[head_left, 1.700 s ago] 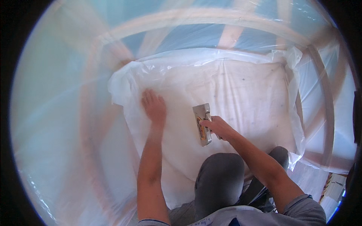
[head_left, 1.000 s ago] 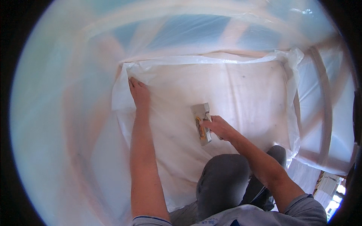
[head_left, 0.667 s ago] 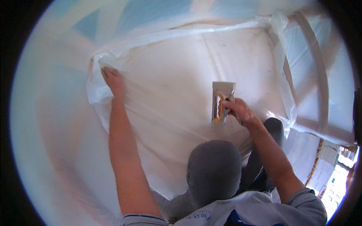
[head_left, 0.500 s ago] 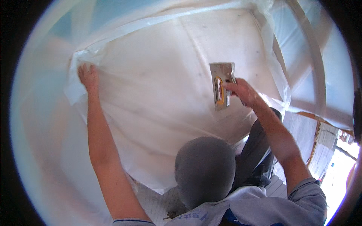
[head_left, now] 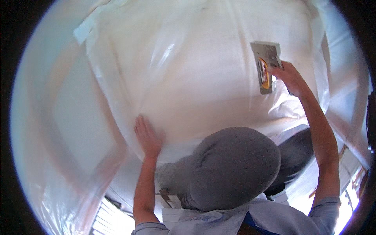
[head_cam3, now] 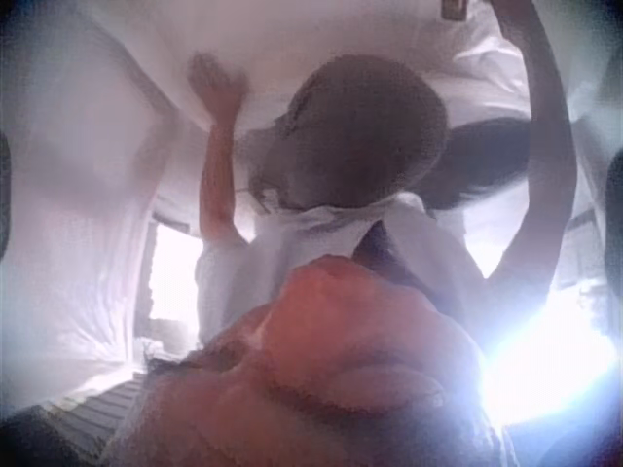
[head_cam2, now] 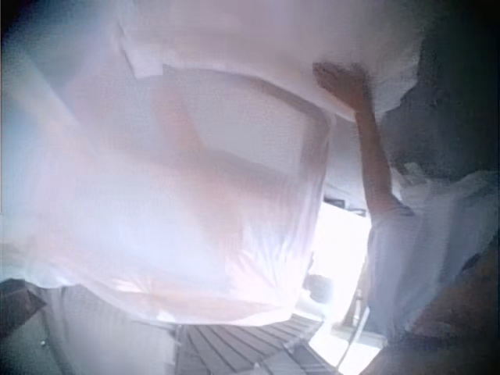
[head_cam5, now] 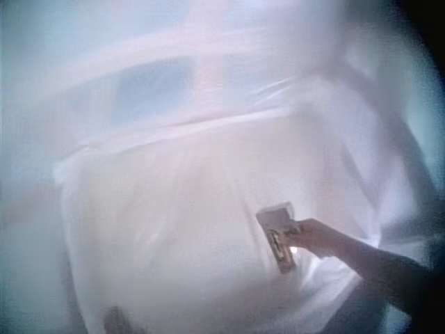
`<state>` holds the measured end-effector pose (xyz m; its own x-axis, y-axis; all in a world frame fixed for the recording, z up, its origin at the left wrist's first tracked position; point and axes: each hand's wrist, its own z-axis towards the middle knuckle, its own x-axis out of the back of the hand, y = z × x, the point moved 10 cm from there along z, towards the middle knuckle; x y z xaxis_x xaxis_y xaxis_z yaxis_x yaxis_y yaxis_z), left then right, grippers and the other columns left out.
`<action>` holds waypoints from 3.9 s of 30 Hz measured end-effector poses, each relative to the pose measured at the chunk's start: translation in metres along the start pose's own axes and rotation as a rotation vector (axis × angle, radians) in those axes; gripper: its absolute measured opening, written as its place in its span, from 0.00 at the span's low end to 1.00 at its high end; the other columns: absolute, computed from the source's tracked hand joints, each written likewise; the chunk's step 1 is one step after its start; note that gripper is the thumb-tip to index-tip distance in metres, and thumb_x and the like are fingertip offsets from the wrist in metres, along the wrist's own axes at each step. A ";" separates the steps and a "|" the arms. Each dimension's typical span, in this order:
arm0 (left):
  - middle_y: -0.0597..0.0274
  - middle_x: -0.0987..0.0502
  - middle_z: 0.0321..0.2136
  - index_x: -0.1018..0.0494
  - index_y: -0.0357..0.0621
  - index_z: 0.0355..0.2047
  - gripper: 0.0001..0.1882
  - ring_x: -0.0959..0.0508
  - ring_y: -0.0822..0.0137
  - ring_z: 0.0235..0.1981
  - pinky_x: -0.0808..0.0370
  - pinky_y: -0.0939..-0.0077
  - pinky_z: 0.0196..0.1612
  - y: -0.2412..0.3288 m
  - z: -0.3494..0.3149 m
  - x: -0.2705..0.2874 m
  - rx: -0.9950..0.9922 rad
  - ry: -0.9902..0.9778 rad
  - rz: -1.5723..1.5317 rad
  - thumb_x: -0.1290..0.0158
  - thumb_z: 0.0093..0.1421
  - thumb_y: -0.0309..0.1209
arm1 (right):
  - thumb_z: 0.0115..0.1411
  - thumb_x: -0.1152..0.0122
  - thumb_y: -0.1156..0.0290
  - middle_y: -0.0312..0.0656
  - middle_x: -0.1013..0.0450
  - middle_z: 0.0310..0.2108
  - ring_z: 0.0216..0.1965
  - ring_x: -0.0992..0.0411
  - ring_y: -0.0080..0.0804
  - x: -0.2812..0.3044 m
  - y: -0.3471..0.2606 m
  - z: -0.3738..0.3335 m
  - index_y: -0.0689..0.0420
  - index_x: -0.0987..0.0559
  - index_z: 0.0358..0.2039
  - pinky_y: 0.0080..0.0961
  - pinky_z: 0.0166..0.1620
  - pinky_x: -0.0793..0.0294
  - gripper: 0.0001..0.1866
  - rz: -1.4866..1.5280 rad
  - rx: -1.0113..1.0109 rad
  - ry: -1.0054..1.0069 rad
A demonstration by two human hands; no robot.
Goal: The person smooths a white fabric sheet over a wooden frame using a metal scraper, then retrieves small wooden blocks from a shelf and places them under the frame to support it. The person continues smoothing the fabric and adjusting the blocks to secure the fabric in place.
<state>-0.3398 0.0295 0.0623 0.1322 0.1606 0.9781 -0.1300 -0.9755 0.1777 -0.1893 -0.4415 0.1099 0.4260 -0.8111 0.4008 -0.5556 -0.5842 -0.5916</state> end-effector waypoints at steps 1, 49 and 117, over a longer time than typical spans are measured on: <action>0.43 0.49 0.66 0.49 0.38 0.65 0.43 0.50 0.46 0.68 0.53 0.48 0.67 -0.020 -0.005 0.006 0.014 -0.009 0.029 0.42 0.52 0.36 | 0.58 0.42 0.50 0.59 0.26 0.44 0.51 0.31 0.46 -0.008 -0.003 -0.004 0.68 0.25 0.50 0.43 0.58 0.37 0.32 -0.004 0.009 -0.013; 0.37 0.25 0.44 0.30 0.34 0.50 0.22 0.24 0.45 0.42 0.30 0.59 0.45 -0.049 -0.152 0.042 1.088 0.275 0.070 0.54 0.64 0.39 | 0.57 0.47 0.55 0.54 0.25 0.25 0.28 0.25 0.46 -0.238 -0.053 -0.059 0.65 0.24 0.32 0.44 0.35 0.28 0.22 -0.460 0.317 -0.758; 0.38 0.28 0.48 0.31 0.31 0.49 0.22 0.28 0.44 0.50 0.32 0.54 0.54 0.005 -0.106 0.051 0.851 0.074 0.034 0.48 0.61 0.36 | 0.55 0.45 0.55 0.52 0.22 0.29 0.33 0.22 0.48 -0.350 -0.139 -0.038 0.60 0.19 0.30 0.46 0.37 0.25 0.19 -0.260 0.761 -0.530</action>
<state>-0.4379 0.0487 0.1245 0.0732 0.1098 0.9913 0.6537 -0.7559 0.0355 -0.2887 -0.0781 0.0787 0.8412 -0.4313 0.3262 0.1345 -0.4173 -0.8988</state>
